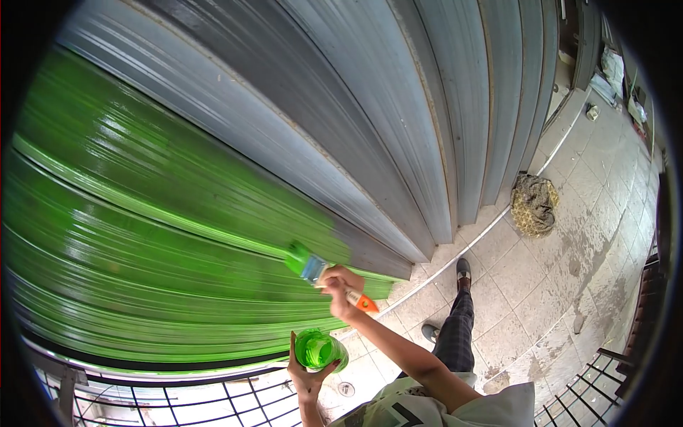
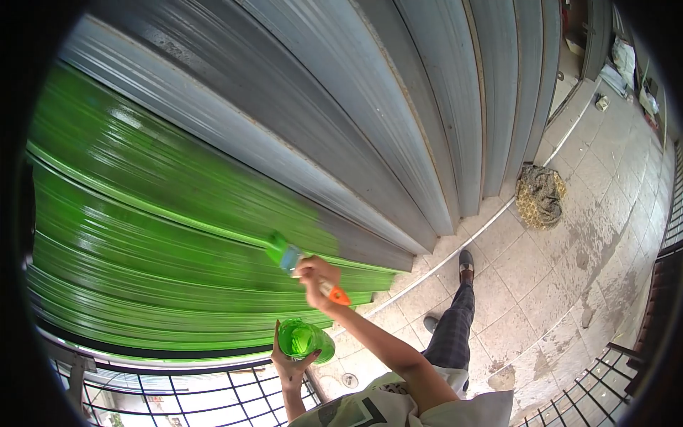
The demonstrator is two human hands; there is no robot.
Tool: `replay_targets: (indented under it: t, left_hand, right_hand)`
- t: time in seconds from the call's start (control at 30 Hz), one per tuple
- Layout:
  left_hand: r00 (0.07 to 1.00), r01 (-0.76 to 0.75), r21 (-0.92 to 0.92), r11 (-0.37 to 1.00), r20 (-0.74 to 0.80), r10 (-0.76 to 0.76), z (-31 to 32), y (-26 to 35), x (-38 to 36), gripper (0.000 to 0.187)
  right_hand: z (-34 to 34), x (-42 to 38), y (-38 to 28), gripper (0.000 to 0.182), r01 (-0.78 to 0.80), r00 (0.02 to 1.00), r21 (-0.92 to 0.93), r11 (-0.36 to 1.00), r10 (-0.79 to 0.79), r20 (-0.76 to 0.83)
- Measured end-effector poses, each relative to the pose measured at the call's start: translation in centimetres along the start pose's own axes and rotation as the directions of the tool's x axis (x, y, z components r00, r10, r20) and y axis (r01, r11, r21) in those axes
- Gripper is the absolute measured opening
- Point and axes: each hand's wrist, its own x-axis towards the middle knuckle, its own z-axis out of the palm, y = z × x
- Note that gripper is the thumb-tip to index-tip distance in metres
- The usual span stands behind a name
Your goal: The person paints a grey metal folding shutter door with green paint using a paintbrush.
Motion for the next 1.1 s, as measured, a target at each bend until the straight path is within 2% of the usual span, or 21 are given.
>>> replay_targets:
  t: [0.13, 0.2, 0.3, 0.37, 0.43, 0.5, 0.6, 0.63, 0.73, 0.8, 0.9, 1.0, 1.07, 1.1]
  left_hand:
    - [0.999, -0.035, 0.029, 0.999, -0.002, 0.035, 0.1, 0.2, 0.1, 0.110]
    - [0.999, -0.033, 0.041, 0.999, -0.002, 0.034, -0.1, -0.4, 0.0, 0.110]
    - [1.000, -0.007, 0.033, 0.999, 0.007, 0.007, 0.4, 0.6, 0.1, 0.110]
    - [1.000, 0.003, 0.055, 0.998, 0.012, -0.003, 0.5, 0.5, 0.2, 0.111]
    - [1.000, 0.007, 0.057, 0.998, 0.026, -0.009, 0.8, 0.6, 0.3, 0.111]
    - [0.999, -0.006, 0.052, 0.999, 0.041, 0.004, 0.9, 0.5, 0.3, 0.111]
    - [0.999, -0.015, 0.070, 0.997, 0.051, 0.011, 1.2, 0.9, 0.5, 0.110]
    - [0.998, -0.016, 0.080, 0.997, 0.055, 0.012, 1.3, 1.1, 0.5, 0.110]
    - [0.997, -0.045, 0.090, 0.995, 0.074, 0.038, 1.3, 0.9, 0.7, 0.110]
    - [0.997, -0.042, 0.090, 0.995, 0.068, 0.036, 1.3, 0.7, 1.0, 0.109]
    - [0.997, -0.043, 0.098, 0.994, 0.072, 0.036, 1.3, 1.1, 0.7, 0.109]
    - [0.996, -0.063, 0.125, 0.990, 0.075, 0.054, 1.4, 1.1, 1.2, 0.108]
    - [0.996, -0.052, 0.126, 0.991, 0.081, 0.042, 1.2, 1.1, 1.1, 0.106]
    - [0.996, -0.048, 0.113, 0.992, 0.082, 0.038, 1.3, 1.2, 1.0, 0.105]
  right_hand:
    - [-9.3, -4.4, 8.0, 0.016, -0.231, 0.951, 0.098, 0.968, 0.246, -0.188]
    - [-14.2, -6.5, 11.7, 0.016, -0.419, 0.858, 0.017, 0.908, 0.403, -0.318]
    - [-16.7, -5.5, 13.3, 0.017, -0.491, 0.787, 0.000, 0.871, 0.443, -0.430]
    - [-14.1, -3.3, 12.0, 0.016, -0.407, 0.849, 0.189, 0.894, 0.446, -0.282]
    - [-9.8, -1.1, 8.8, 0.015, -0.274, 0.941, 0.184, 0.944, 0.303, -0.151]
    - [-6.1, 1.0, 4.0, 0.016, -0.209, 0.972, 0.150, 0.966, 0.222, -0.076]
    - [-5.0, 2.4, 2.5, 0.017, -0.233, 0.962, 0.258, 0.938, 0.260, -0.078]
    - [-6.0, 2.0, 4.3, 0.018, -0.237, 0.960, 0.214, 0.948, 0.262, -0.098]
    - [-10.8, -2.1, 10.0, 0.016, -0.324, 0.917, 0.231, 0.917, 0.365, -0.163]
    - [-14.0, -3.9, 11.3, 0.018, -0.396, 0.873, 0.126, 0.910, 0.415, -0.255]
    - [-18.2, -5.4, 14.0, 0.019, -0.435, 0.871, -0.331, 0.837, 0.299, -0.389]
    - [-16.4, -3.9, 13.8, 0.016, -0.493, 0.828, -0.015, 0.870, 0.463, -0.316]
    - [-11.8, -0.3, 12.1, 0.013, -0.320, 0.925, -0.003, 0.947, 0.312, -0.219]
    - [-9.4, 2.0, 9.8, 0.014, -0.263, 0.950, 0.132, 0.956, 0.280, -0.138]
